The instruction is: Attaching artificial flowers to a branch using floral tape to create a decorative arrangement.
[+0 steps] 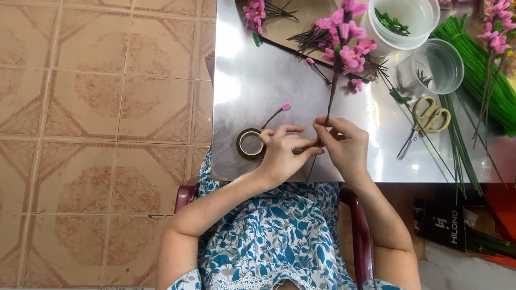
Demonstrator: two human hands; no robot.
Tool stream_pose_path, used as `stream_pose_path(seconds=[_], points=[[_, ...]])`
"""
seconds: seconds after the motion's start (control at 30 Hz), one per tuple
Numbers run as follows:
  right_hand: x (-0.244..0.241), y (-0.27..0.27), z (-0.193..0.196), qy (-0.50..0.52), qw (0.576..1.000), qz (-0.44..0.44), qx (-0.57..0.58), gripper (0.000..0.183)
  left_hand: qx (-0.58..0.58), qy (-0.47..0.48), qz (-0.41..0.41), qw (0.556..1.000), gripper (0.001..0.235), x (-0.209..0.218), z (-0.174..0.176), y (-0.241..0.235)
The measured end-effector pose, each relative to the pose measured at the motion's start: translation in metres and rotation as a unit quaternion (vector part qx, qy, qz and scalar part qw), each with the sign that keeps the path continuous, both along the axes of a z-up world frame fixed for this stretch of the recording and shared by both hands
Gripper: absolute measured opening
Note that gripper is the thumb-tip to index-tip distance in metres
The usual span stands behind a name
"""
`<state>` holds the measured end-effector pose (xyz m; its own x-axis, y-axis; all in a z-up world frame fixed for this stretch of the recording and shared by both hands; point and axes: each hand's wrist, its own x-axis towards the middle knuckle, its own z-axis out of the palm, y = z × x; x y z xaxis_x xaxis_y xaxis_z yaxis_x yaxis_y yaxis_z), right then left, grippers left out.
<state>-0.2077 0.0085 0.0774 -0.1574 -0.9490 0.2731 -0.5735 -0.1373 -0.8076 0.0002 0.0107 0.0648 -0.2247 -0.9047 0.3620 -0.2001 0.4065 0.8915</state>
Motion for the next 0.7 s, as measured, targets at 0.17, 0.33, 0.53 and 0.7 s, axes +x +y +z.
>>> stream_pose_path(seconds=[0.17, 0.33, 0.53, 0.7], points=[[0.005, 0.000, 0.015, -0.001, 0.999, -0.018, 0.052, 0.023, 0.003, -0.016, -0.003, 1.000, 0.019, 0.005, 0.001, -0.002], [-0.002, -0.003, 0.011, -0.020, 0.990, -0.035, 0.136, 0.033, 0.006, -0.034, 0.010, 0.999, 0.014, -0.006, -0.021, -0.003], [-0.007, -0.009, -0.007, 0.003, 0.990, -0.033, 0.136, 0.039, -0.012, -0.041, -0.006, 0.999, 0.009, 0.001, -0.010, -0.003], [-0.007, -0.004, -0.017, -0.075, 0.995, 0.049, 0.040, 0.038, -0.006, 0.011, -0.055, 0.998, 0.012, -0.003, -0.009, -0.004]])
